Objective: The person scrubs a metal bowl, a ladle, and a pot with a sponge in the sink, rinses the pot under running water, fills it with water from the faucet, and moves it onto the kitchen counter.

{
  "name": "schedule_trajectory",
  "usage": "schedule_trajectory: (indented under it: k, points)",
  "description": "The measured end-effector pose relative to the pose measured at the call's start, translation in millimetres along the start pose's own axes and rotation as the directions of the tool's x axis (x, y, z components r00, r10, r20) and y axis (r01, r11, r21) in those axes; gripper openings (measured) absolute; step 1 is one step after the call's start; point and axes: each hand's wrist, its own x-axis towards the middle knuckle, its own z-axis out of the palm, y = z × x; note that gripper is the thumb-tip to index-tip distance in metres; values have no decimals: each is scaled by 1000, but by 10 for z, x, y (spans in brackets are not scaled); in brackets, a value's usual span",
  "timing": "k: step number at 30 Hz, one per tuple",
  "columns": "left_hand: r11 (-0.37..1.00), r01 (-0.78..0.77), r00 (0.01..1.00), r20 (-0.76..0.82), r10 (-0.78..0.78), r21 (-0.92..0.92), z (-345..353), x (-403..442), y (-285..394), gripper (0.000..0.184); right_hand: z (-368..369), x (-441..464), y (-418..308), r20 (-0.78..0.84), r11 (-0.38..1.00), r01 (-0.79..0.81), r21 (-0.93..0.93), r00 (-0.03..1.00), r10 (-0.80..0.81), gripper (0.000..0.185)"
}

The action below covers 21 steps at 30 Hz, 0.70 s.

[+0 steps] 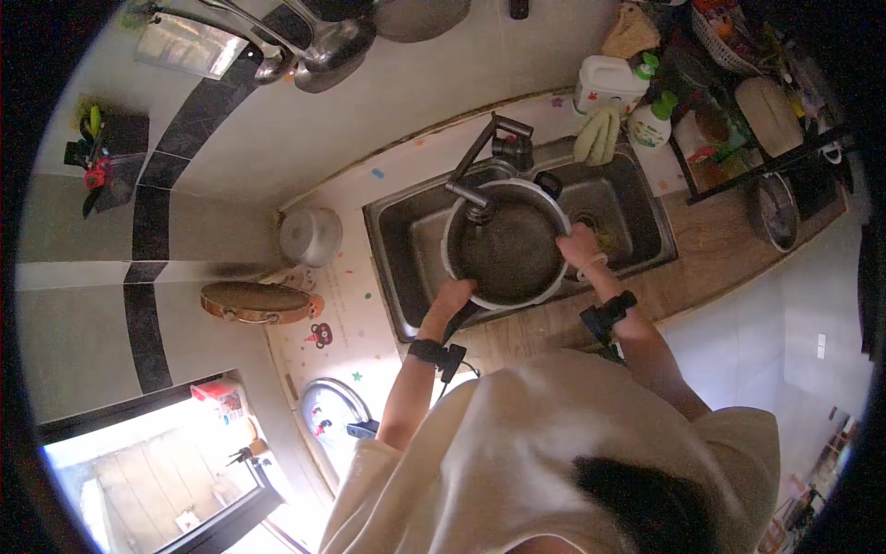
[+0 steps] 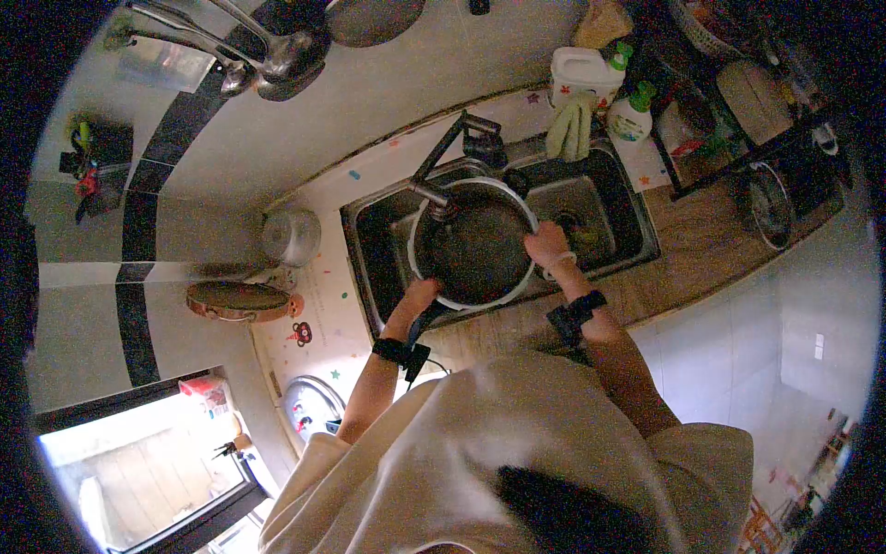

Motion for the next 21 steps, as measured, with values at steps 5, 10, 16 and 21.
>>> schedule_trajectory:
  k: [5,10,16,21]
  points:
    - [1000,22,997,-74,-21,7,110,16,-29,19,113,67,131,-86,995,91,-42,992,-94,31]
    - [999,14,990,-139,-8,44,13,-17,47,17,23,40,37,37,998,33,-44,999,-32,32]
    - [1000,-11,994,-112,13,12,477,78,-275,17,4,30,10,43,996,-71,51,997,69,33]
    - [1000,-12,994,-106,13,12,411,80,-224,17,-6,34,49,108,974,148,-169,985,-131,32]
